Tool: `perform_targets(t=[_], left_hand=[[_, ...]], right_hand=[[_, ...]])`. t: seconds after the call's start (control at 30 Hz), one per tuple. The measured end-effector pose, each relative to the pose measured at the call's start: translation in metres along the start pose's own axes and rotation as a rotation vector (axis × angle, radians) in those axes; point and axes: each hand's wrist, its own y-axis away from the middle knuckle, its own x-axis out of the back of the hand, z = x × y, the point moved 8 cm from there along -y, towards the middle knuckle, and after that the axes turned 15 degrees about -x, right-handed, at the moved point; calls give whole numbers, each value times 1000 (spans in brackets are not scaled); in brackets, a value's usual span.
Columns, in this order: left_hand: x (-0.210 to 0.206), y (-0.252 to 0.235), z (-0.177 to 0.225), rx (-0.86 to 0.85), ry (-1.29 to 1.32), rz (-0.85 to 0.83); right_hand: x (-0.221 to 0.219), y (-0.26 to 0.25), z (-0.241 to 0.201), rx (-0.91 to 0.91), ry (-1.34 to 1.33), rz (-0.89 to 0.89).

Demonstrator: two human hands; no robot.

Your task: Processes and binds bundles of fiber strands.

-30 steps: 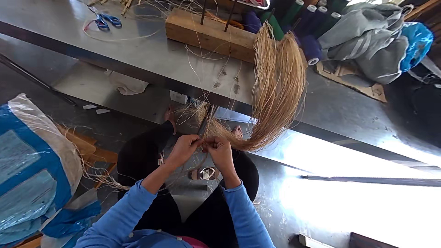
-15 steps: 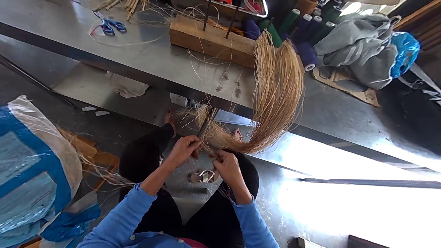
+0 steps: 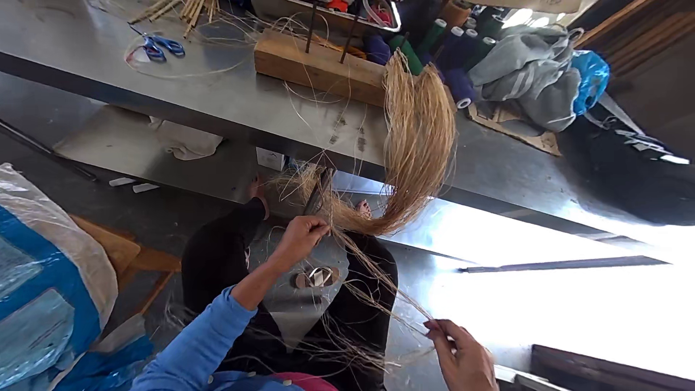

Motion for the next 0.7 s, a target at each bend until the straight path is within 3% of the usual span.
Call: perform_targets(t=[0.07, 0.2, 0.3, 0.4, 0.47, 0.7], left_hand=[[-1, 2, -3, 22, 58, 26], [7, 15, -20, 100, 407, 125], [4, 24, -35, 159, 824, 196], [-1, 26, -38, 184, 1016, 167], [2, 24, -34, 179, 876, 50], [39, -19, -19, 30, -15, -434]], right_hand=[[-5, -6, 14, -52, -354, 43], [-39, -22, 25, -289, -1148, -69], [-63, -30, 23, -393, -1325, -129], [-78, -37, 26, -468, -1361, -111], [-79, -41, 33, -500, -1373, -90], [-63, -59, 26, -436, -1471, -99]])
